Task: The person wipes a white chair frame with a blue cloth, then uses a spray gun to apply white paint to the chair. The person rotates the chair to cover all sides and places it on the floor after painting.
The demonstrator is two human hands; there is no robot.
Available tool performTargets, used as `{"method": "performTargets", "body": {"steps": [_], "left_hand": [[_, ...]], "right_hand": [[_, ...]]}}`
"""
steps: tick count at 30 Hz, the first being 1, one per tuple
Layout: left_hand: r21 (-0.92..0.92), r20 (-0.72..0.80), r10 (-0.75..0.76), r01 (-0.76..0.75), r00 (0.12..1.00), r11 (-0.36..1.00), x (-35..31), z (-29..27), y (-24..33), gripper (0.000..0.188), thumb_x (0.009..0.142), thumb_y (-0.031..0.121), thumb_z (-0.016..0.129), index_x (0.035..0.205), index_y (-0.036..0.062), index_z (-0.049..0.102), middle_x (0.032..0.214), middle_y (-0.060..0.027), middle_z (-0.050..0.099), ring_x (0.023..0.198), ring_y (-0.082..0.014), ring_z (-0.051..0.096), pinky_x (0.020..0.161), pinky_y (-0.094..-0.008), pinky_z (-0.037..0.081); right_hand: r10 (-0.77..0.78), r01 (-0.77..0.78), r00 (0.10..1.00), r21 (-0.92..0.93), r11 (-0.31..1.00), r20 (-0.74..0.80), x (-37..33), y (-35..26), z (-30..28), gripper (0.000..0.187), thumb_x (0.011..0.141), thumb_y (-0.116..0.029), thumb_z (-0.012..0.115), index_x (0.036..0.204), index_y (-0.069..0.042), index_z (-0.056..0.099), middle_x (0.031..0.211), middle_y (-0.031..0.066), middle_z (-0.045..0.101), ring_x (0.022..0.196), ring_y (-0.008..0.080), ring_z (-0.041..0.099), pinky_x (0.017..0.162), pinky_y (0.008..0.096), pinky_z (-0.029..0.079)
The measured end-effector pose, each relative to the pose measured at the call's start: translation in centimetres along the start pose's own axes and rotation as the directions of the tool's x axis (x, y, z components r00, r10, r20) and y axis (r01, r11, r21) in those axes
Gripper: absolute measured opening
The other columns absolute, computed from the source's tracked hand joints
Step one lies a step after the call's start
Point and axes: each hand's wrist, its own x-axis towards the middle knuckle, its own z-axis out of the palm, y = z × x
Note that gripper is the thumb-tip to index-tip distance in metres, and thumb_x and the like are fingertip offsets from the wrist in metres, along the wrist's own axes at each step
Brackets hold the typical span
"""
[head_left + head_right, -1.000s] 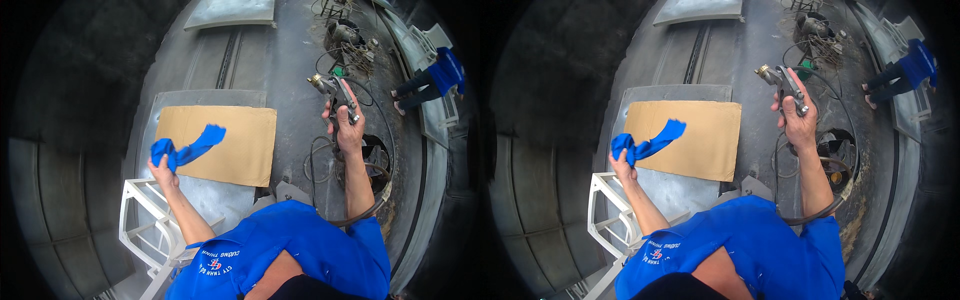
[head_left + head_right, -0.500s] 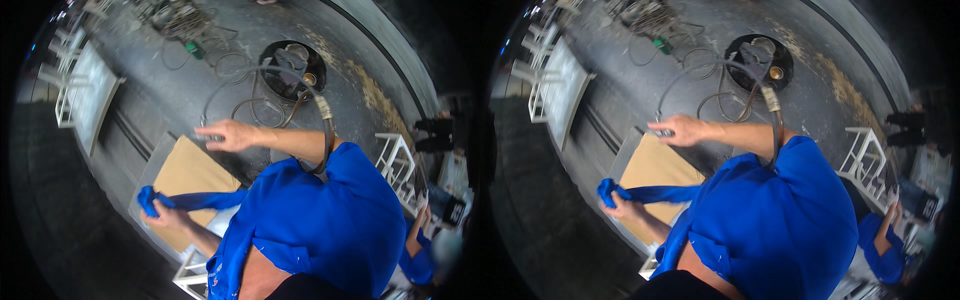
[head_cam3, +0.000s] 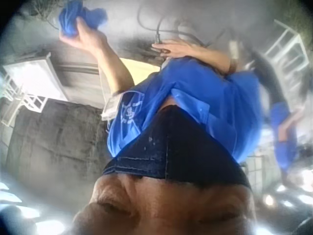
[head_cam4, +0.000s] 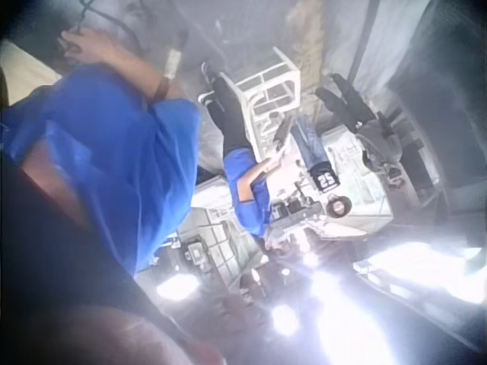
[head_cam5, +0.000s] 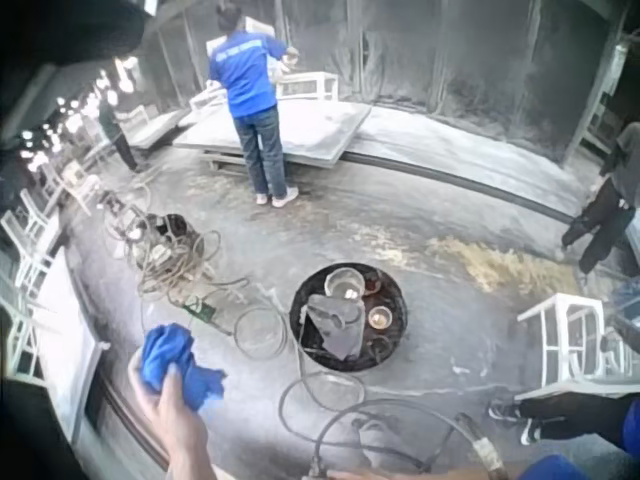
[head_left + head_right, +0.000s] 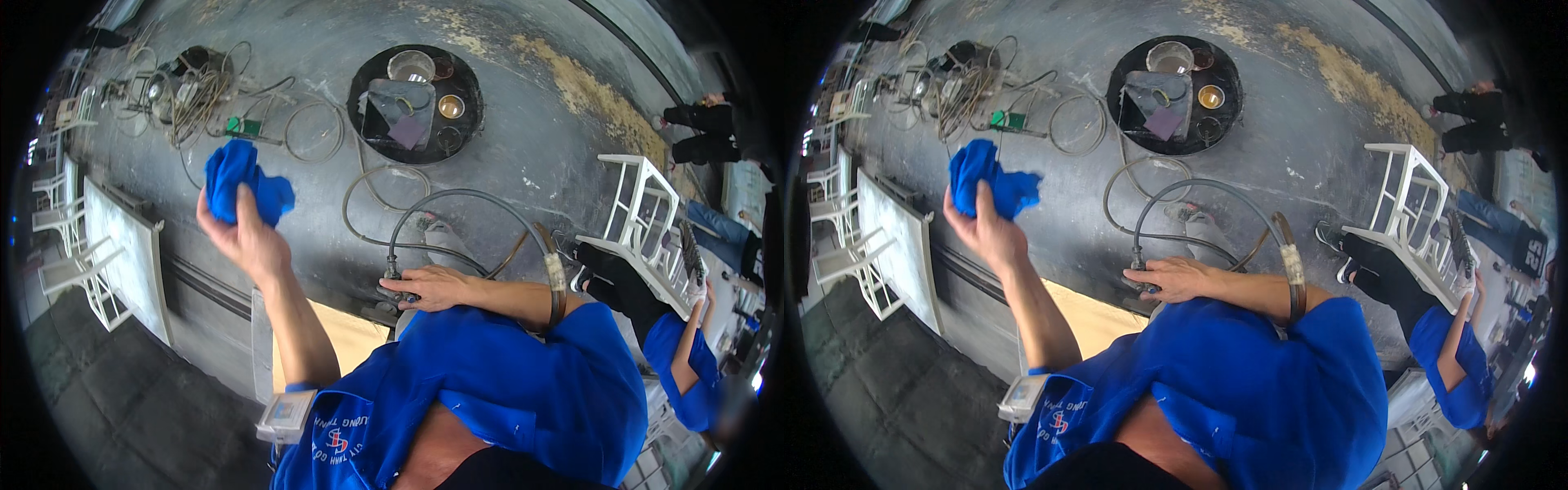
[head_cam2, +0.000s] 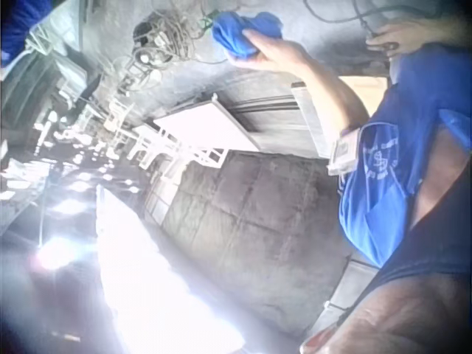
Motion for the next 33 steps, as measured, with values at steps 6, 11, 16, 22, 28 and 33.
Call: {"method": "performTargets", "body": {"steps": [6,11,16,22,28,33], "left_hand": [[0.027,0.072,-0.064,0.062,0.995,0.998,5.6,10.5,-11.5,0.045,0.097,-0.005,0.065,0.136,0.001,0.045,0.119,-0.0125,0.065,0.103,-0.0198,0.066,0.089,-0.0334,0.057],[-0.044,0.243,-0.089,0.103,0.966,0.994,6.4,18.2,-20.3,0.041,0.094,-0.002,0.067,0.131,0.0048,0.051,0.114,-0.0087,0.065,0.099,-0.0168,0.065,0.086,-0.0308,0.055],[0.156,0.387,-0.189,0.138,0.902,0.978,4.7,23.3,-27.9,0.039,0.093,0.001,0.069,0.129,0.0068,0.054,0.113,-0.0095,0.065,0.101,-0.0193,0.064,0.091,-0.0344,0.053],[0.832,0.512,-0.65,-0.137,0.562,0.537,2.1,19.3,-33.2,0.097,0.081,0.039,0.082,0.16,0.0072,0.035,0.152,-0.0231,0.051,0.141,-0.0339,0.051,0.116,-0.0397,0.041],[0.416,0.189,-0.603,0.493,0.775,0.764,-3.3,-0.9,-27.5,0.065,0.096,0.023,0.074,0.151,0.0027,0.046,0.132,-0.0214,0.065,0.119,-0.0244,0.063,0.1,-0.0386,0.051],[0.239,-0.556,-0.615,0.816,0.559,0.526,-17.1,-26.9,-17.9,0.053,0.096,0.024,0.071,0.141,0.0016,0.057,0.117,-0.0163,0.071,0.097,-0.0218,0.067,0.086,-0.0354,0.054]], "right_hand": [[0.02,-0.006,0.976,0.064,0.998,-0.218,-1.1,1.1,-2.1,0.065,0.101,-0.048,0.058,0.158,-0.024,0.039,0.109,0.0148,0.06,0.095,0.0369,0.066,0.084,0.0476,0.054],[0.052,-0.017,0.956,0.121,0.993,-0.29,-2.4,1.6,-2.4,0.066,0.101,-0.046,0.06,0.158,-0.022,0.038,0.106,0.0158,0.059,0.093,0.0378,0.065,0.083,0.0486,0.054],[0.147,-0.099,0.948,0.179,0.979,-0.283,-3.8,2.4,-3.1,0.067,0.1,-0.042,0.063,0.159,-0.02,0.038,0.109,0.0157,0.06,0.098,0.037,0.065,0.087,0.0458,0.053],[0.199,-0.114,0.917,0.252,0.961,-0.345,-4.4,3.8,-3.7,0.068,0.099,-0.041,0.064,0.158,-0.018,0.04,0.122,0.0203,0.063,0.112,0.0398,0.063,0.097,0.0437,0.051],[0.108,-0.054,0.971,0.243,0.968,-0.212,-0.1,4.5,-6.3,0.064,0.098,-0.04,0.064,0.154,-0.016,0.045,0.138,0.0229,0.06,0.128,0.0384,0.059,0.108,0.0441,0.046],[-0.224,0.216,0.974,0.226,0.95,0.011,10.9,-2.4,-9.0,0.058,0.101,-0.035,0.061,0.155,-0.017,0.046,0.099,0.0121,0.072,0.083,0.0183,0.071,0.08,0.0355,0.056]]}}
